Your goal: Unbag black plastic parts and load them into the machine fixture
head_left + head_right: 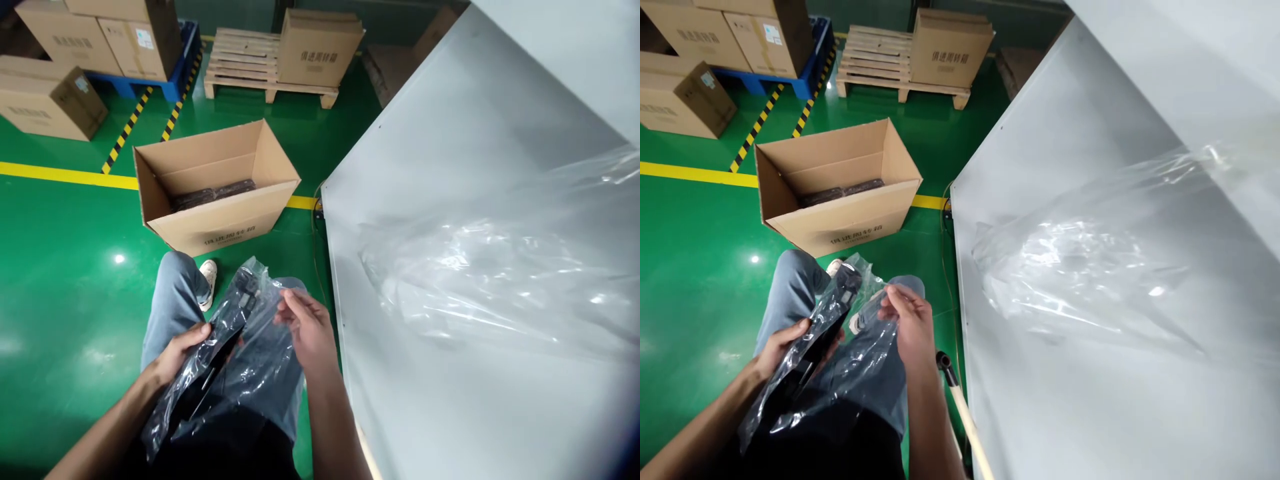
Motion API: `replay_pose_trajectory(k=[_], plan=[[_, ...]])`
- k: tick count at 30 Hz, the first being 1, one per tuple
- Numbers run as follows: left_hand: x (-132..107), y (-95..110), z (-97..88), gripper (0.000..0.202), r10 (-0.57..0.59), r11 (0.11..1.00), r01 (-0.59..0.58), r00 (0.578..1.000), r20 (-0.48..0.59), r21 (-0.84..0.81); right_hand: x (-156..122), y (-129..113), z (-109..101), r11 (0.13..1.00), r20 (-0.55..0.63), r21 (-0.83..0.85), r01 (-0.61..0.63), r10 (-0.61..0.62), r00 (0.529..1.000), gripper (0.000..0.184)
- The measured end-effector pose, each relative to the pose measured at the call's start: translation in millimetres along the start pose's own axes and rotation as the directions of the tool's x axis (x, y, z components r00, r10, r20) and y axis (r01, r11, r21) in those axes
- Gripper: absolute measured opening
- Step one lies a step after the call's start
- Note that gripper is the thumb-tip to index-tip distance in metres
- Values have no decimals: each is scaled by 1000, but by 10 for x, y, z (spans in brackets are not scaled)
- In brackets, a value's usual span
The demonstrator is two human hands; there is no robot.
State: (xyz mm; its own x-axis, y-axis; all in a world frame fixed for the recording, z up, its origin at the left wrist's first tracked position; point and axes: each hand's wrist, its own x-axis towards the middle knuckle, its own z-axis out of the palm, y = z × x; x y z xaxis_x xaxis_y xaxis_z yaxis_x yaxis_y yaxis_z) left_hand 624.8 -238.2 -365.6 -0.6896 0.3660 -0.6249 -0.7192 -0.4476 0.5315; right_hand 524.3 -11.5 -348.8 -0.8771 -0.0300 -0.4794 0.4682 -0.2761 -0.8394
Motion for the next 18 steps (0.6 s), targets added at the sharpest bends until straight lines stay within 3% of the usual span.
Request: replay_pose_trajectory(k=[3, 7, 13, 18], plan=[[22, 24, 15, 80, 5, 999, -1, 995, 104, -34, 72, 117, -33, 989, 15, 121, -90, 89, 996, 35], [86, 55, 15, 84, 12, 997, 1, 987, 162, -81, 55, 137, -76, 988, 27, 135, -77, 74, 997, 36], [172, 92, 16, 81, 9, 999, 0, 985, 173, -52, -104, -160, -91, 999, 44, 29, 33, -34, 998, 43], [221, 110, 8, 86, 165, 981, -175, 980, 111, 87, -262, -372, -67, 994, 8, -52, 92, -92, 996, 38]])
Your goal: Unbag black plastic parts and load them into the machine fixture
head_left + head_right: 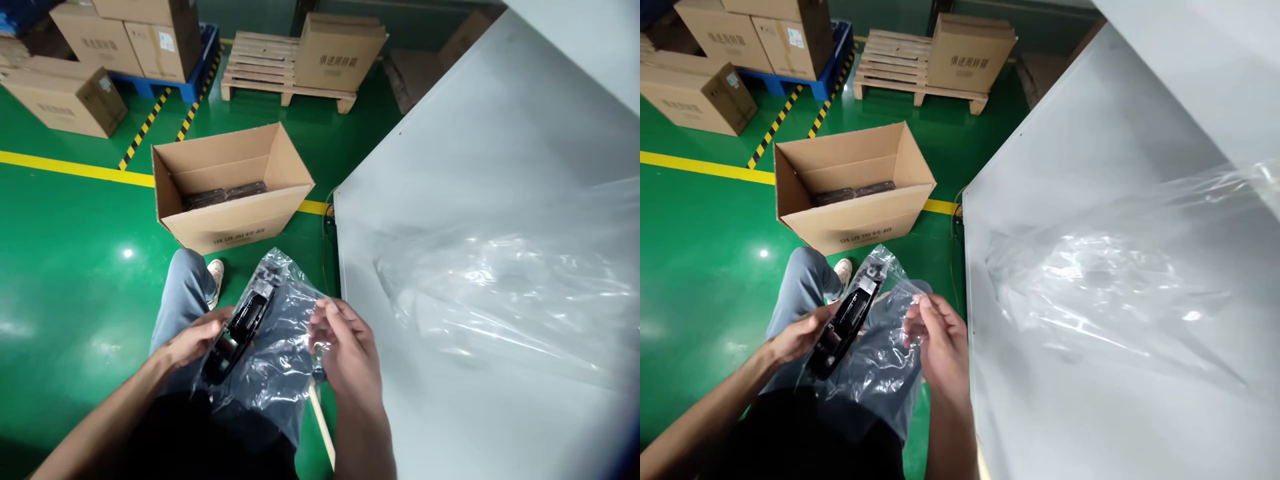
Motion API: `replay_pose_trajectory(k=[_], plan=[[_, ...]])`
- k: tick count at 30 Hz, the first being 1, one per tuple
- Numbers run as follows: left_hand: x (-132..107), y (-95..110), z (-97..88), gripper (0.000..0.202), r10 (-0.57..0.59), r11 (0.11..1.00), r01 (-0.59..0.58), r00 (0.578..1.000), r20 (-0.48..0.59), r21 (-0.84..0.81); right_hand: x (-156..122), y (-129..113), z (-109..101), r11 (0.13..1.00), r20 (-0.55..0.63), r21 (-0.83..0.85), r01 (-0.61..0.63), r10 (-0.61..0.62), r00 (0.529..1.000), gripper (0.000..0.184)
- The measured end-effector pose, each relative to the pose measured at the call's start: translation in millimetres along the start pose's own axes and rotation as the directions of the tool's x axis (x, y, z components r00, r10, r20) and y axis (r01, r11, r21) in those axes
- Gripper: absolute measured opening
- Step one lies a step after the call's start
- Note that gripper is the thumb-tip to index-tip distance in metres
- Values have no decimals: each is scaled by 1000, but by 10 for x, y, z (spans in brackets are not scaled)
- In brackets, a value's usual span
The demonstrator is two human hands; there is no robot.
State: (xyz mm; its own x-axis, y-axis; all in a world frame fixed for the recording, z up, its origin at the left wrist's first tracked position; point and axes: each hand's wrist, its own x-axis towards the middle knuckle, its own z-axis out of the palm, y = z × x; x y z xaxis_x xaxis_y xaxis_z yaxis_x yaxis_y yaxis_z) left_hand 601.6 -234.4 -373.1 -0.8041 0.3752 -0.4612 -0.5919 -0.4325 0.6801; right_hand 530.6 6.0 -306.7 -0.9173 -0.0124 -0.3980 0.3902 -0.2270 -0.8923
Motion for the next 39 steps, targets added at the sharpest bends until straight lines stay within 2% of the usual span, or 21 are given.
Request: replay_pose_trajectory(k=[2, 6, 12, 14, 16, 17, 18, 19, 20, 21, 22, 23, 25, 27, 31, 33, 35, 39], plan=[[33, 7, 7, 81, 53, 992, -44, 996, -75, 117, -57, -30, 28, 999, -55, -23, 30, -32, 998, 37], [76, 56, 45, 56, 37, 972, 6, 983, -181, 235, -79, -7, 42, 994, -138, -60, 88, -95, 986, 34], [14, 250, 34, 49, 32, 960, 7, 991, -133, 281, 183, 177, -263, 999, -135, 20, -44, 46, 990, 35], [-25, 335, 17, 44, 48, 934, 3, 990, -133, 358, 237, 222, -372, 1000, -236, 0, 26, -25, 971, 35], [-66, 422, 8, 41, 54, 906, 6, 990, -130, 423, 239, 208, -414, 962, -340, -179, 205, -256, 905, 35], [-85, 463, 10, 41, 54, 894, 10, 990, -129, 448, 228, 176, -401, 891, -312, -331, 310, -413, 855, 35], [-101, 504, 17, 42, 52, 882, 12, 991, -122, 471, 214, 128, -366, 770, -208, -487, 413, -561, 801, 37], [-113, 542, 28, 43, 47, 868, 14, 993, -110, 497, 204, 68, -310, 605, -36, -612, 509, -664, 746, 40], [-122, 577, 41, 44, 38, 851, 16, 995, -91, 524, 201, -2, -242, 425, 167, -681, 597, -703, 691, 41], [-126, 610, 55, 45, 27, 831, 14, 997, -66, 556, 207, -77, -168, 258, 356, -695, 671, -688, 633, 37], [-129, 640, 67, 46, 21, 807, 7, 999, -41, 591, 222, -153, -96, 127, 507, -672, 729, -638, 579, 30], [-132, 667, 78, 47, 22, 776, -4, 1000, -22, 631, 241, -230, -33, 42, 614, -636, 771, -579, 537, 24], [-146, 713, 93, 45, 64, 676, -29, 998, -19, 736, 281, -378, 52, -16, 717, -576, 817, -490, 496, 18], [-178, 748, 109, 41, 147, 523, -38, 988, -47, 852, 301, -524, 88, 28, 744, -559, 829, -424, 516, 18], [-266, 788, 192, 43, 243, 236, -55, 970, -4, 970, 310, -850, 107, 165, 735, -623, 765, -211, 644, 16], [-301, 802, 260, 43, 235, 138, -75, 971, 41, 988, 332, -1026, 119, 205, 712, -669, 715, -98, 695, 15], [-326, 814, 328, 39, 204, 40, -73, 977, 63, 997, 364, -1190, 132, 229, 688, -702, 674, -25, 725, 14], [-356, 816, 405, 35, 124, -114, -112, 984, 126, 987, 409, -1427, 178, 265, 665, -729, 631, 60, 744, 14]])
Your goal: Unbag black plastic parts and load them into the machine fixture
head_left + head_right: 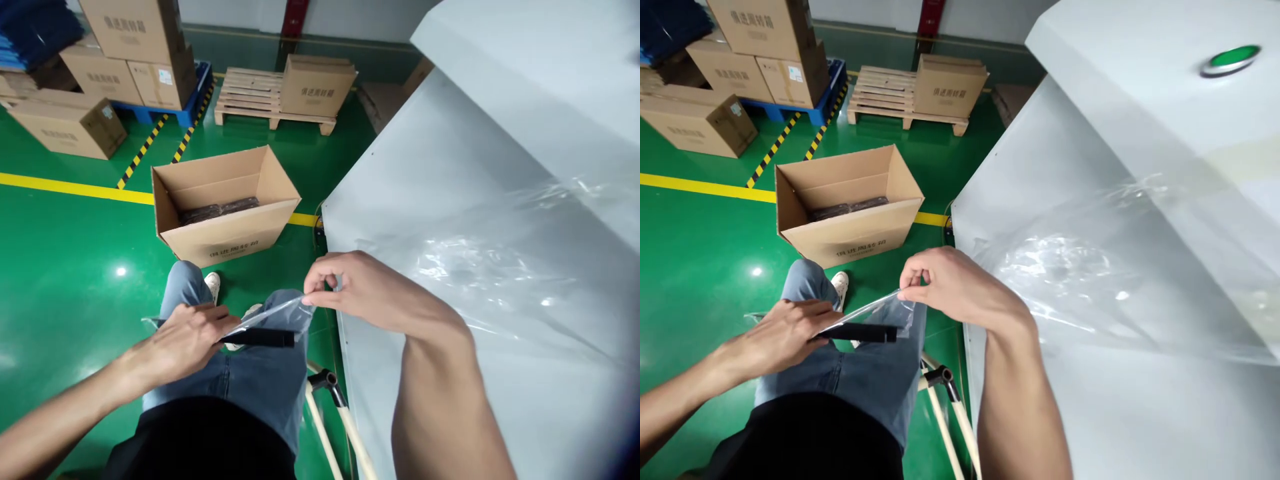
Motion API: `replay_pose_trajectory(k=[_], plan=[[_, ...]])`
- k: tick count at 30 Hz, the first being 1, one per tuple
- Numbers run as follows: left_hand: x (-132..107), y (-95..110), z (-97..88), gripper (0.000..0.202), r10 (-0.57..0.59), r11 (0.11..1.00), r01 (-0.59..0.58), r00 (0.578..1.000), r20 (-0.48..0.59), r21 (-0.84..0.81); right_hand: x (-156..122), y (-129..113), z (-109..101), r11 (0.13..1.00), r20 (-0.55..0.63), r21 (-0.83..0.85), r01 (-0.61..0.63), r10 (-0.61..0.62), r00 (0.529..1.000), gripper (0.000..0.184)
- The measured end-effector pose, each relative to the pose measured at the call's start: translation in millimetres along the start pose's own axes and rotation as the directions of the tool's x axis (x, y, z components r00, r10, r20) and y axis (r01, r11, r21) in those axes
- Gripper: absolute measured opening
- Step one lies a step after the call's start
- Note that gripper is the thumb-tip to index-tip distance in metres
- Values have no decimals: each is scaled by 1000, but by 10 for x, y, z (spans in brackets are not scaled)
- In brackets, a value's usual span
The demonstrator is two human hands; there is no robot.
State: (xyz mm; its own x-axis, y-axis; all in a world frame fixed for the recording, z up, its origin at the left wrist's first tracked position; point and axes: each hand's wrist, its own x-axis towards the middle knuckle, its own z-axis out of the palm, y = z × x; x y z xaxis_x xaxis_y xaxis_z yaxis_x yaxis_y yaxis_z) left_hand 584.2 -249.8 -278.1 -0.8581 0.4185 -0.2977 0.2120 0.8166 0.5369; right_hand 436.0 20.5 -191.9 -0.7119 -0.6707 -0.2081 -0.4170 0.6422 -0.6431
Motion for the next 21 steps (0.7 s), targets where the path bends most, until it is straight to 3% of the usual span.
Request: replay_pose_trajectory(k=[4, 7, 9, 11, 13, 14, 15, 17, 18, 21], plan=[[0, -16, 16, 33, 68, 997, -69, 998, -9, -35, 61, -74, -89, 999, 28, 32, -19, 18, 999, 17], [24, -73, 0, 31, 35, 994, -37, 999, -20, -108, 85, -98, -124, 995, -60, 102, -9, 16, 998, 20], [46, -129, -11, 24, -6, 975, 7, 1000, 4, -224, 71, -99, -125, 981, -247, 193, 16, 32, 968, 24], [71, -194, 1, 22, -81, 900, 81, 997, 17, -428, 37, -90, -70, 965, -507, 255, 60, 81, 858, 27], [107, -258, 38, 34, -204, 725, 146, 979, -8, -674, -3, -65, 72, 956, -692, 282, 83, 143, 708, 25], [131, -287, 64, 41, -288, 600, 160, 957, -26, -784, -20, -46, 181, 953, -734, 293, 80, 171, 658, 23], [160, -312, 92, 46, -376, 466, 152, 926, -40, -872, -35, -24, 315, 950, -747, 305, 71, 192, 636, 22], [231, -355, 146, 51, -539, 206, 77, 841, -48, -975, -58, 20, 643, 947, -734, 317, 56, 207, 647, 21], [270, -374, 170, 51, -603, 98, 19, 797, -44, -995, -67, 35, 830, 948, -713, 313, 58, 194, 674, 21], [373, -409, 240, 50, -718, -92, -135, 696, -28, -987, -89, 16, 1408, 952, -604, 279, 128, 70, 794, 16]])
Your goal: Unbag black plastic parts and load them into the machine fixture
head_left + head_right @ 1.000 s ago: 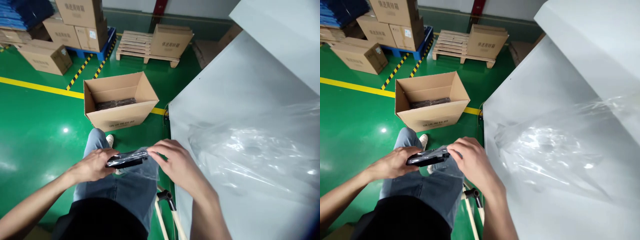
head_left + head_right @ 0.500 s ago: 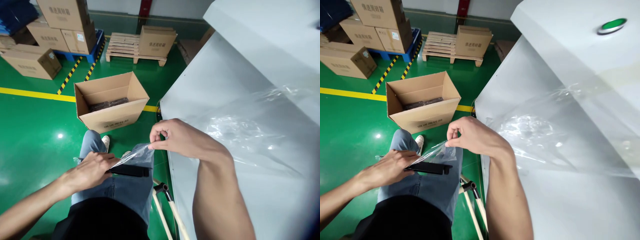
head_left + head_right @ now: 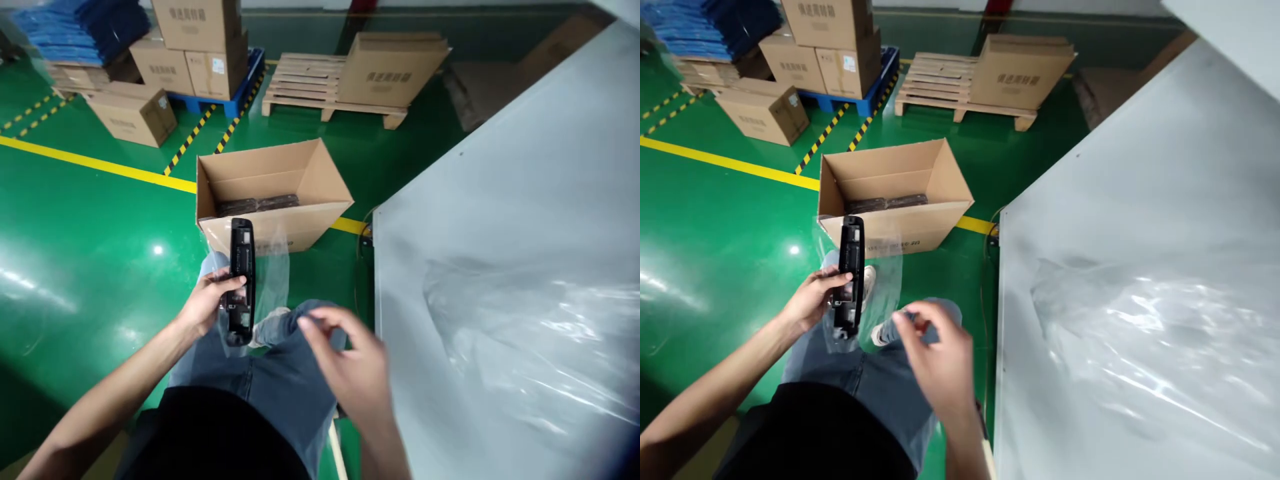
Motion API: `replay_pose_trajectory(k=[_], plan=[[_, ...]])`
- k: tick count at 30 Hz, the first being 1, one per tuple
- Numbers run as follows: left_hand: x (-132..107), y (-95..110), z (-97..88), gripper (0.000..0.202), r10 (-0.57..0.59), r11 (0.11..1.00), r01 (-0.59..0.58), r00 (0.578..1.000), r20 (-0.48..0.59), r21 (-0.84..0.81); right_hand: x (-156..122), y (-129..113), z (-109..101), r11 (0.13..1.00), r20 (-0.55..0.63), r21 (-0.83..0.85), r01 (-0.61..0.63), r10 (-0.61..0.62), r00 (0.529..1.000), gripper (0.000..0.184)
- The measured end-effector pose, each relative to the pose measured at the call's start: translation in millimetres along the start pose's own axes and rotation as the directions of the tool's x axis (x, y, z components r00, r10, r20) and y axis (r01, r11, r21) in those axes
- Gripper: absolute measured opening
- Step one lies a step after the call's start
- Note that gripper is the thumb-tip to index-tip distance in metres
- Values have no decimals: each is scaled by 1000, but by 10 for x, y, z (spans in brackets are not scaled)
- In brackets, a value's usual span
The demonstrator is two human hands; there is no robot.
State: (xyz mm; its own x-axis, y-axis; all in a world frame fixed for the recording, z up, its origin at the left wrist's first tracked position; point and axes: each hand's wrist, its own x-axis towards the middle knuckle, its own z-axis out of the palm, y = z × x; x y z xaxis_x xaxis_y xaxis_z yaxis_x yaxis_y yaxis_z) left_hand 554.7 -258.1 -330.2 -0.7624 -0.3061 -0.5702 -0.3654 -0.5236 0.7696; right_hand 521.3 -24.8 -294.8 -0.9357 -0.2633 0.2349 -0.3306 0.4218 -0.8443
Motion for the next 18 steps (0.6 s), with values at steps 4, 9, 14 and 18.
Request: replay_pose_trajectory(k=[4, 9, 14, 18], plan=[[35, -112, 45, 51, -13, 995, 2, 993, -116, -95, -379, 21, 503, 977, 161, -97, 190, -173, 972, 28], [46, -245, 115, 55, -5, 987, -21, 987, -162, -161, -584, 62, 831, 855, 201, -365, 369, -315, 928, 10], [133, -339, 185, 72, 34, 969, -88, 973, -229, -229, -733, 162, 966, 771, 183, -423, 476, -442, 878, 21], [177, -365, 198, 91, -11, 967, -47, 974, -225, -249, -797, 173, 1044, 725, 217, -441, 529, -486, 847, 28]])
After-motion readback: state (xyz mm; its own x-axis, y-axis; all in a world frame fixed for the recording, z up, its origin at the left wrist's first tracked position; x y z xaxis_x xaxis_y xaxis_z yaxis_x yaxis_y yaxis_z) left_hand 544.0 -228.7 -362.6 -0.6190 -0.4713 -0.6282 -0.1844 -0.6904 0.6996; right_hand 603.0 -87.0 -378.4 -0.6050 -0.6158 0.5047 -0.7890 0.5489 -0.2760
